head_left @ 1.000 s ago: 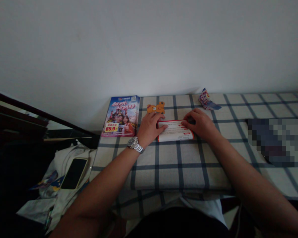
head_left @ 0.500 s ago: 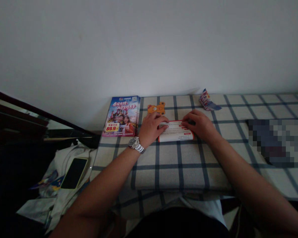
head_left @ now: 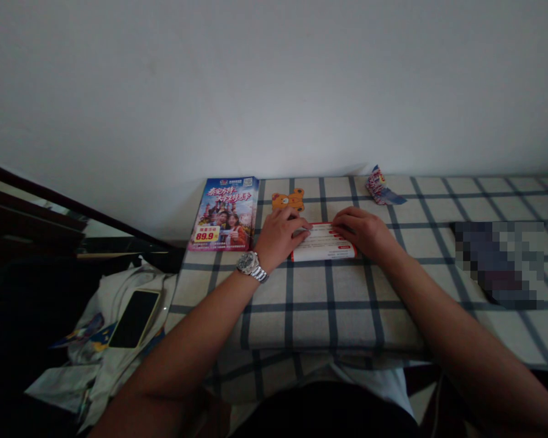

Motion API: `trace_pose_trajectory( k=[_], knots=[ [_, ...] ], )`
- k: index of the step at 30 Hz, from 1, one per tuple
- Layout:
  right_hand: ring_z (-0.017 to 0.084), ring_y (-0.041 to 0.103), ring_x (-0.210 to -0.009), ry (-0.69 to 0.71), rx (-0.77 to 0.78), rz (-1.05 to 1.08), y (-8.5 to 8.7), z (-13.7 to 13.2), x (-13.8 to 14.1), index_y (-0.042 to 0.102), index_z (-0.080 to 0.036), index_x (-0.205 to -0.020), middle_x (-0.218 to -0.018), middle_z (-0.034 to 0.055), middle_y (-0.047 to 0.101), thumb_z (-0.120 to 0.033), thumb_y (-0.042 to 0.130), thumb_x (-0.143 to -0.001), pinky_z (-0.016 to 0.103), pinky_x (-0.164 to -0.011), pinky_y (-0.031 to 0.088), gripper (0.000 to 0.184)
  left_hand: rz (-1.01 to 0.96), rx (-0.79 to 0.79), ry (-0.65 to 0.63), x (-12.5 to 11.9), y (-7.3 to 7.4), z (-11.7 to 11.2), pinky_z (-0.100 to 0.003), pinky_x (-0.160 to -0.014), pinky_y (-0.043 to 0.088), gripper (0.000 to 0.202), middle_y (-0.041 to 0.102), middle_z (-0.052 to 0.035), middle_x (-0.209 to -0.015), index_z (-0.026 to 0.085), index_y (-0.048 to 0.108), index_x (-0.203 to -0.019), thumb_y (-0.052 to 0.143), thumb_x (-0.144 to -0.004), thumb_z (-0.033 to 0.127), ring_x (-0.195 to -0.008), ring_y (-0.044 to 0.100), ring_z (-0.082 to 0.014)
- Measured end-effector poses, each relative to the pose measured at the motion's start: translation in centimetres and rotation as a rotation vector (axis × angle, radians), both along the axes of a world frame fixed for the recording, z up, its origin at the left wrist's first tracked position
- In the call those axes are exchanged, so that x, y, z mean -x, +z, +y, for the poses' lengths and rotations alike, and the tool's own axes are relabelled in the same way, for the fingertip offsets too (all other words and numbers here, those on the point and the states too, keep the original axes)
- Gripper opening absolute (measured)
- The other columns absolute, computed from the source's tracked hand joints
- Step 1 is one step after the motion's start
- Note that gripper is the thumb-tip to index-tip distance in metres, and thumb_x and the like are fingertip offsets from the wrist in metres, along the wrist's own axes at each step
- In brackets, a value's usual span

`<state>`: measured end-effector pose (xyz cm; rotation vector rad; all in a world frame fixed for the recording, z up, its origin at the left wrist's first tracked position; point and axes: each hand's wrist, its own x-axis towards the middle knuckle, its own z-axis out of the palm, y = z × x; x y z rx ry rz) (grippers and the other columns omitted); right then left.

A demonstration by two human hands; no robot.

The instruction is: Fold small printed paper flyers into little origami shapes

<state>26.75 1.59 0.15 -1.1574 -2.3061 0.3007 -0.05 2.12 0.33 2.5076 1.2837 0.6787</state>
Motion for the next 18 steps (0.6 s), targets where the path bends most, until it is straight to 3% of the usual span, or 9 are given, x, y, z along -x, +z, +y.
trace_pose_trajectory(
  k=[11, 18],
  knots=[
    [0.024, 0.073, -0.090, 0.002, 0.023, -0.005, -0.2, 0.4, -0.4, 0.078, -0.020, -0.098, -0.106, 0.0087, 0.075, -0.022, 0.063, -0.099, 0.038, -0.083, 0.060, 0.015, -0.019, 0.022, -0.101, 0.1, -0.1, 0.6, -0.039, -0.092, 0.055, 0.015, 0.068, -0.0063, -0.108, 0.021, 0.081, -0.108, 0.070, -0.098, 0.025, -0.100, 0.065, -0.0220],
    [0.023, 0.072, -0.090, 0.067, 0.067, 0.053, 0.0, 0.6, -0.6, 0.079, -0.022, -0.100, -0.105, 0.0089, 0.074, -0.028, 0.061, -0.101, 0.038, -0.083, 0.060, 0.020, -0.013, 0.046, -0.183, 0.7, 0.1, 1.3, -0.040, -0.096, 0.054, 0.020, 0.068, -0.0073, -0.114, 0.022, 0.080, -0.112, 0.064, -0.102, 0.027, -0.105, 0.066, -0.0217]
  ],
)
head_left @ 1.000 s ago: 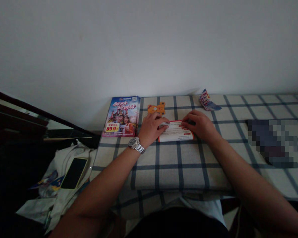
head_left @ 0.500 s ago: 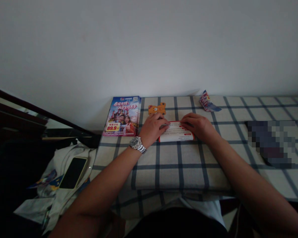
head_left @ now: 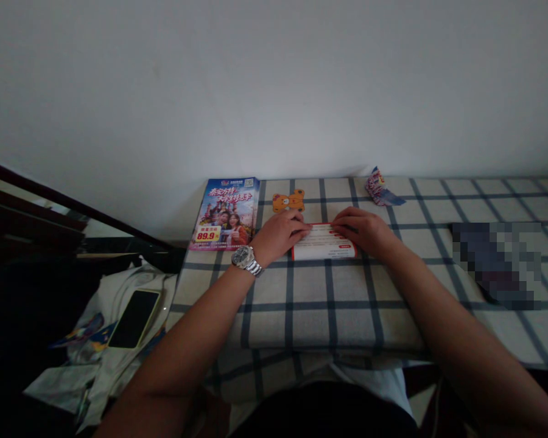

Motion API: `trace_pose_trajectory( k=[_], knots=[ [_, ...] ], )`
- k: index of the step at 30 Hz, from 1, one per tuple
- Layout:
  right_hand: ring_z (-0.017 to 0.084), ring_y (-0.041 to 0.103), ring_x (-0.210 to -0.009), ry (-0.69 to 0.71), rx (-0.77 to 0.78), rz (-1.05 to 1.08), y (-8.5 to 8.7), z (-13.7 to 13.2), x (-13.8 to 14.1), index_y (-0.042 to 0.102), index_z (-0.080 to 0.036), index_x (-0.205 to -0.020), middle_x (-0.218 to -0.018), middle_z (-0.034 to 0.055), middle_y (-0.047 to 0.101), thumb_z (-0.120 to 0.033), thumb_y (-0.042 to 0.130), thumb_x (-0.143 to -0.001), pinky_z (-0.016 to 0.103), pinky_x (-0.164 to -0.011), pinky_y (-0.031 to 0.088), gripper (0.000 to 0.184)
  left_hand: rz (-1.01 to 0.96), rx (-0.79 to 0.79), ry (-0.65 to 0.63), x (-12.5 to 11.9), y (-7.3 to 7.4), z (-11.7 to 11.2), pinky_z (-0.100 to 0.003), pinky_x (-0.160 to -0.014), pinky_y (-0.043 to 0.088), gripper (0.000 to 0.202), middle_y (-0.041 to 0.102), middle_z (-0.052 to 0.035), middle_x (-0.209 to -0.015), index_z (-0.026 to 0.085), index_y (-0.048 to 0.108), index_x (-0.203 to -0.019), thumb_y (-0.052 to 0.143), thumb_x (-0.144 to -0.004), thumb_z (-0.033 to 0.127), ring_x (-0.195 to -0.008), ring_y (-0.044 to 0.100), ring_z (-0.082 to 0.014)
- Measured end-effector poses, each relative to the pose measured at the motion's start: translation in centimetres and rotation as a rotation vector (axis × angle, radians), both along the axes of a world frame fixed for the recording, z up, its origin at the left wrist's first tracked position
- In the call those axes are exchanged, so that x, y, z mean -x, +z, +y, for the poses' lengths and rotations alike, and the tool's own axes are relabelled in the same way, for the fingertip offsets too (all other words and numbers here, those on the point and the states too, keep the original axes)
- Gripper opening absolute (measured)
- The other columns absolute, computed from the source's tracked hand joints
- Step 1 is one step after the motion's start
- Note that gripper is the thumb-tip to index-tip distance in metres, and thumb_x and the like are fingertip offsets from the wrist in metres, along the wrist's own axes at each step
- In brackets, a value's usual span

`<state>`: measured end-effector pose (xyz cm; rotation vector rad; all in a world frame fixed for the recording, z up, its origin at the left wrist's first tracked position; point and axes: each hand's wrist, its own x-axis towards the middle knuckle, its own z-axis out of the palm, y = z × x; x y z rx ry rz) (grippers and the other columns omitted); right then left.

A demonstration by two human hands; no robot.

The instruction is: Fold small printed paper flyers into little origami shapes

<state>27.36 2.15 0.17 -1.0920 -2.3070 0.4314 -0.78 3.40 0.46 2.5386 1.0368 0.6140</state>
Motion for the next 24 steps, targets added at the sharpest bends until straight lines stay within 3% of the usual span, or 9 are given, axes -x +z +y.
trace_pose_trajectory(
  k=[6, 9, 17, 24],
  knots=[
    [0.023, 0.072, -0.089, 0.000, 0.034, 0.026, 0.6, -0.2, 0.1, 0.080, -0.021, -0.098, -0.104, 0.0094, 0.073, -0.033, 0.057, -0.103, 0.038, -0.084, 0.059, 0.026, 0.027, 0.034, -0.015, -0.1, 1.1, -0.2, -0.039, -0.095, 0.054, 0.034, 0.069, -0.0095, -0.109, 0.016, 0.079, -0.100, 0.050, -0.108, 0.033, -0.102, 0.066, -0.0217],
    [0.023, 0.072, -0.089, 0.008, 0.048, 0.017, 0.8, -0.4, 0.2, 0.081, -0.021, -0.098, -0.105, 0.0097, 0.073, -0.035, 0.058, -0.103, 0.038, -0.083, 0.059, 0.027, 0.042, 0.050, 0.039, -0.4, 1.8, -0.8, -0.041, -0.097, 0.054, 0.041, 0.069, -0.0102, -0.108, 0.015, 0.078, -0.108, 0.042, -0.110, 0.036, -0.101, 0.066, -0.0225],
    [0.026, 0.073, -0.096, -0.005, 0.028, -0.011, 1.4, -1.4, 0.5, 0.081, -0.023, -0.107, -0.114, 0.0109, 0.072, -0.041, 0.069, -0.096, 0.043, -0.089, 0.062, 0.024, 0.111, -0.063, 0.051, -0.6, 2.1, -2.5, -0.045, -0.103, 0.052, 0.040, 0.065, -0.0101, -0.116, 0.019, 0.076, -0.120, 0.060, -0.101, 0.050, -0.107, 0.063, -0.0259],
    [0.032, 0.070, -0.107, -0.012, 0.020, -0.065, 1.3, -2.2, 0.5, 0.076, -0.022, -0.120, -0.122, 0.0136, 0.068, -0.046, 0.081, -0.086, 0.049, -0.096, 0.060, 0.042, 0.121, -0.084, 0.071, -0.7, 2.0, -2.9, -0.045, -0.103, 0.051, 0.041, 0.062, -0.0101, -0.119, 0.021, 0.073, -0.124, 0.065, -0.097, 0.051, -0.109, 0.061, -0.0269]
  ],
)
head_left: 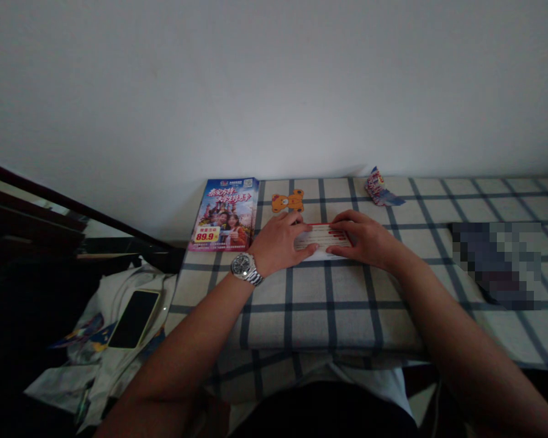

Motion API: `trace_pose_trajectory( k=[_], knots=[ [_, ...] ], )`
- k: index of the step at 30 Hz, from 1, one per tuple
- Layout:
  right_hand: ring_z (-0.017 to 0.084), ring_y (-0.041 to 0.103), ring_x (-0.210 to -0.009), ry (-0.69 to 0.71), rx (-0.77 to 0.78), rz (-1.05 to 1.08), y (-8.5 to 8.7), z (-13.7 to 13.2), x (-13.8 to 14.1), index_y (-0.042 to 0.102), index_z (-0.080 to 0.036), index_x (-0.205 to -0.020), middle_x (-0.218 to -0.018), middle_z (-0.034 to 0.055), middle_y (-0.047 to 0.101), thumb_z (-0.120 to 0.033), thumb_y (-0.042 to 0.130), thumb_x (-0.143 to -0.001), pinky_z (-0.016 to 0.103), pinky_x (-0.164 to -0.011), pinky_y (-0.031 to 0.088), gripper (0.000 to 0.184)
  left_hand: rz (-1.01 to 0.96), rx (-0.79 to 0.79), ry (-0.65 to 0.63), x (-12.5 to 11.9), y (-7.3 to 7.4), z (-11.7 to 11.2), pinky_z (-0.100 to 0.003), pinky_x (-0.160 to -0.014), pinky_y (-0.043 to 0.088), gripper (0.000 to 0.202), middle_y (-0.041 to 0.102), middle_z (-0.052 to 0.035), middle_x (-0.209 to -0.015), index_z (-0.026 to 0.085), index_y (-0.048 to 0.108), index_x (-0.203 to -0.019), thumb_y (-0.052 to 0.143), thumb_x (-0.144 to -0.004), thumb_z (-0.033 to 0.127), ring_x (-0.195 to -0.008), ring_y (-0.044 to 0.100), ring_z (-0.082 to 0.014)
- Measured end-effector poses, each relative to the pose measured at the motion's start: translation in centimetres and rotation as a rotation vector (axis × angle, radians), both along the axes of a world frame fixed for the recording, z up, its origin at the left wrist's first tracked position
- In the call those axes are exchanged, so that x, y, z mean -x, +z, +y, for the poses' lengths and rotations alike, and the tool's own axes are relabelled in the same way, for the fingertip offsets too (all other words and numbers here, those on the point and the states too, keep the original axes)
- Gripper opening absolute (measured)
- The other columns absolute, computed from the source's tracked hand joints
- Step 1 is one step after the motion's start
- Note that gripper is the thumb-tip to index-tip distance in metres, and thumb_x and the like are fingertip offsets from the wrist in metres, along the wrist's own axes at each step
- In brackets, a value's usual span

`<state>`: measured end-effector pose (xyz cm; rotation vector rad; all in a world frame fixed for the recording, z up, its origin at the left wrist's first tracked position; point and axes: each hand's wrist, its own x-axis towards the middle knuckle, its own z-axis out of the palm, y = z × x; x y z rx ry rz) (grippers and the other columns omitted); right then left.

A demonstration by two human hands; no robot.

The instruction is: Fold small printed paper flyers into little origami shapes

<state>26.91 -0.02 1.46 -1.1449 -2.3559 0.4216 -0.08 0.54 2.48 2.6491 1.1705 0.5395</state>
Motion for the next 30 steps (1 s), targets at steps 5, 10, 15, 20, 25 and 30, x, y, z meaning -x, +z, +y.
trace_pose_trajectory(
  k=[5, 10, 15, 20, 25, 30],
  knots=[
    [0.032, 0.069, -0.109, 0.021, -0.008, 0.003, -0.28, -0.18, 0.04, 0.074, -0.021, -0.119, -0.125, 0.0148, 0.065, -0.048, 0.082, -0.084, 0.052, -0.100, 0.059, 0.045, 0.024, -0.016, -0.005, -0.01, -0.25, -0.18, -0.047, -0.103, 0.051, 0.043, 0.061, -0.0103, -0.122, 0.021, 0.071, -0.125, 0.070, -0.094, 0.051, -0.112, 0.059, -0.0284],
    [0.033, 0.068, -0.110, 0.019, -0.023, -0.019, -0.26, -0.28, 0.05, 0.072, -0.022, -0.120, -0.125, 0.0150, 0.064, -0.047, 0.083, -0.084, 0.054, -0.100, 0.059, 0.046, 0.035, -0.019, 0.004, -0.09, -0.29, -0.35, -0.048, -0.104, 0.050, 0.046, 0.060, -0.0107, -0.123, 0.021, 0.068, -0.126, 0.071, -0.093, 0.053, -0.114, 0.058, -0.0298],
    [0.034, 0.068, -0.109, 0.028, -0.036, -0.029, -0.11, -0.39, 0.18, 0.071, -0.020, -0.119, -0.125, 0.0166, 0.063, -0.048, 0.084, -0.083, 0.055, -0.099, 0.059, 0.047, 0.049, -0.018, 0.004, -0.23, -0.17, -0.43, -0.048, -0.105, 0.049, 0.047, 0.060, -0.0115, -0.125, 0.019, 0.067, -0.126, 0.071, -0.093, 0.052, -0.115, 0.058, -0.0305],
    [0.035, 0.067, -0.109, 0.032, -0.041, -0.027, -0.09, -0.56, 0.33, 0.069, -0.021, -0.120, -0.125, 0.0161, 0.062, -0.048, 0.086, -0.080, 0.056, -0.098, 0.059, 0.050, 0.053, -0.028, 0.009, -0.28, -0.35, -0.45, -0.049, -0.105, 0.048, 0.047, 0.060, -0.0111, -0.125, 0.021, 0.066, -0.125, 0.073, -0.091, 0.052, -0.116, 0.057, -0.0305],
    [0.035, 0.065, -0.109, 0.029, -0.044, -0.056, 0.08, -0.73, 0.45, 0.066, -0.020, -0.117, -0.124, 0.0171, 0.061, -0.048, 0.085, -0.081, 0.056, -0.098, 0.058, 0.050, 0.083, -0.044, 0.016, -0.36, -0.43, -0.56, -0.050, -0.105, 0.048, 0.050, 0.059, -0.0117, -0.127, 0.020, 0.064, -0.125, 0.074, -0.090, 0.053, -0.115, 0.057, -0.0313],
    [0.035, 0.065, -0.108, 0.019, -0.050, -0.078, 0.07, -0.79, 0.65, 0.064, -0.021, -0.117, -0.124, 0.0166, 0.061, -0.051, 0.085, -0.081, 0.056, -0.097, 0.058, 0.051, 0.101, -0.048, 0.021, -0.48, -0.36, -0.64, -0.049, -0.105, 0.047, 0.050, 0.059, -0.0114, -0.126, 0.020, 0.062, -0.126, 0.074, -0.090, 0.052, -0.116, 0.057, -0.0315]
  ],
)
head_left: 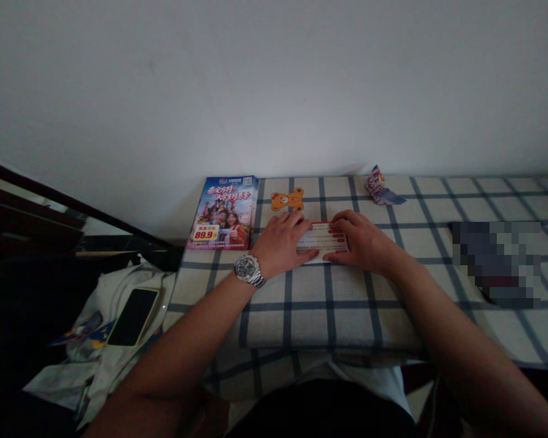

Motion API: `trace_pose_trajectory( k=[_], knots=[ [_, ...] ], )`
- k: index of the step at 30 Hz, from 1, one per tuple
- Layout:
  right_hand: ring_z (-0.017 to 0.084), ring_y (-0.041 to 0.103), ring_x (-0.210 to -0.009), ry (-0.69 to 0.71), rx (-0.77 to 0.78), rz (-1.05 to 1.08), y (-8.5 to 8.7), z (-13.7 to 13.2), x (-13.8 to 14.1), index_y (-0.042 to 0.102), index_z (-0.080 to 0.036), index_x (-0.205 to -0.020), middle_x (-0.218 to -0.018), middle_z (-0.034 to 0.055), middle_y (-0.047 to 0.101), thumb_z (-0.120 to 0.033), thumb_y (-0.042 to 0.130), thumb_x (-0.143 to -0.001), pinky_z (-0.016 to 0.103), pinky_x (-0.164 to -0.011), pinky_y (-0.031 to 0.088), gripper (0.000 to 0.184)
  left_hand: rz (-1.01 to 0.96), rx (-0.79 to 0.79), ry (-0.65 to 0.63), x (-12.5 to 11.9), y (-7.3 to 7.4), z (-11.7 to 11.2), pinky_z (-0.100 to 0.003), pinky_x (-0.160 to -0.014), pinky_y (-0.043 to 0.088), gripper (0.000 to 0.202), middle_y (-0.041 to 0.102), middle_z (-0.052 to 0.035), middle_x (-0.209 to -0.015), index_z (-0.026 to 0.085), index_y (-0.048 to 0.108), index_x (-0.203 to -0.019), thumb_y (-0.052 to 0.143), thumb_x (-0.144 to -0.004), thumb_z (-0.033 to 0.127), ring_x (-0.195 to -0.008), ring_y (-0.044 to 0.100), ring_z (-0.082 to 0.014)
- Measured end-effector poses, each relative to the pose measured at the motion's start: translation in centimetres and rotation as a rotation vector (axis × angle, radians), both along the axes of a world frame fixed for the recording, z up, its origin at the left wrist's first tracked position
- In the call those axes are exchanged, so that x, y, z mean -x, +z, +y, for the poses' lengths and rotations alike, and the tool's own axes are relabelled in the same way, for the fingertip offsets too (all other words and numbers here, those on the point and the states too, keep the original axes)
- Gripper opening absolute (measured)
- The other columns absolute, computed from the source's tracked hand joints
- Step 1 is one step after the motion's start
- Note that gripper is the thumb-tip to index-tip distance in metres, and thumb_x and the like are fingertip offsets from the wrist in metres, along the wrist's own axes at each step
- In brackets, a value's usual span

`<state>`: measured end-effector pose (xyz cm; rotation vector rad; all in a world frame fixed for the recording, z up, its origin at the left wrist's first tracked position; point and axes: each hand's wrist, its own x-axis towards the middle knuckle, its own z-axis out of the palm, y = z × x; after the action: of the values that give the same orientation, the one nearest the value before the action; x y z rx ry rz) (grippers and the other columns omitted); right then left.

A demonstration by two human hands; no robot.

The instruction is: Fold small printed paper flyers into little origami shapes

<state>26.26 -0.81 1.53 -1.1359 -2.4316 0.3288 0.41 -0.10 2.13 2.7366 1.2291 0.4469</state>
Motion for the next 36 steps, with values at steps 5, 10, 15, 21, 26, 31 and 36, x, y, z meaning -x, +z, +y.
trace_pose_trajectory(
  k=[5, 10, 15, 21, 26, 31, 36],
  knots=[
    [0.037, 0.063, -0.111, -0.008, -0.021, -0.014, -0.27, -0.09, 0.22, 0.062, -0.022, -0.118, -0.124, 0.0162, 0.060, -0.052, 0.085, -0.080, 0.059, -0.098, 0.057, 0.054, -0.015, 0.002, 0.012, -0.03, -0.09, -0.06, -0.049, -0.106, 0.046, 0.050, 0.059, -0.0110, -0.128, 0.021, 0.062, -0.126, 0.076, -0.089, 0.052, -0.117, 0.056, -0.0318],
    [0.039, 0.061, -0.112, -0.018, -0.018, -0.021, -0.39, -0.24, 0.30, 0.061, -0.023, -0.119, -0.125, 0.0164, 0.060, -0.053, 0.087, -0.078, 0.060, -0.097, 0.057, 0.057, -0.007, -0.005, 0.013, 0.04, -0.19, -0.09, -0.049, -0.105, 0.046, 0.053, 0.059, -0.0110, -0.128, 0.021, 0.061, -0.128, 0.076, -0.088, 0.053, -0.117, 0.056, -0.0320],
    [0.039, 0.060, -0.112, -0.013, -0.037, -0.031, -0.49, -0.35, 0.42, 0.060, -0.021, -0.117, -0.125, 0.0177, 0.059, -0.054, 0.087, -0.078, 0.061, -0.098, 0.057, 0.058, 0.023, -0.013, 0.017, 0.02, -0.20, -0.11, -0.049, -0.103, 0.046, 0.055, 0.059, -0.0113, -0.129, 0.020, 0.061, -0.129, 0.076, -0.089, 0.054, -0.117, 0.056, -0.0322],
    [0.038, 0.060, -0.111, -0.024, -0.045, -0.031, -0.33, -0.54, 0.62, 0.059, -0.022, -0.116, -0.124, 0.0171, 0.058, -0.051, 0.088, -0.077, 0.060, -0.097, 0.057, 0.055, 0.036, -0.025, 0.011, -0.01, -0.23, -0.20, -0.049, -0.102, 0.046, 0.055, 0.059, -0.0118, -0.128, 0.019, 0.060, -0.130, 0.074, -0.090, 0.054, -0.117, 0.056, -0.0324],
    [0.039, 0.060, -0.114, -0.014, -0.033, -0.017, -0.27, -0.56, 0.51, 0.060, -0.021, -0.117, -0.126, 0.0179, 0.059, -0.053, 0.087, -0.077, 0.060, -0.098, 0.057, 0.057, 0.041, -0.033, 0.012, 0.03, -0.30, -0.19, -0.048, -0.100, 0.046, 0.054, 0.059, -0.0120, -0.129, 0.019, 0.061, -0.130, 0.074, -0.091, 0.054, -0.116, 0.056, -0.0322],
    [0.038, 0.060, -0.112, -0.016, -0.053, -0.040, -0.39, -0.58, 0.59, 0.059, -0.020, -0.117, -0.125, 0.0180, 0.058, -0.056, 0.087, -0.077, 0.061, -0.098, 0.057, 0.061, 0.070, -0.036, 0.019, -0.02, -0.09, -0.36, -0.048, -0.101, 0.045, 0.053, 0.059, -0.0118, -0.130, 0.020, 0.061, -0.131, 0.071, -0.093, 0.055, -0.118, 0.055, -0.0323],
    [0.039, 0.059, -0.112, -0.025, -0.062, -0.046, -0.36, -0.66, 0.76, 0.058, -0.020, -0.116, -0.124, 0.0177, 0.058, -0.057, 0.087, -0.076, 0.062, -0.098, 0.057, 0.061, 0.113, -0.052, 0.012, -0.03, 0.25, -0.56, -0.048, -0.099, 0.045, 0.053, 0.059, -0.0117, -0.129, 0.020, 0.060, -0.135, 0.067, -0.096, 0.055, -0.117, 0.055, -0.0324]
  ],
)
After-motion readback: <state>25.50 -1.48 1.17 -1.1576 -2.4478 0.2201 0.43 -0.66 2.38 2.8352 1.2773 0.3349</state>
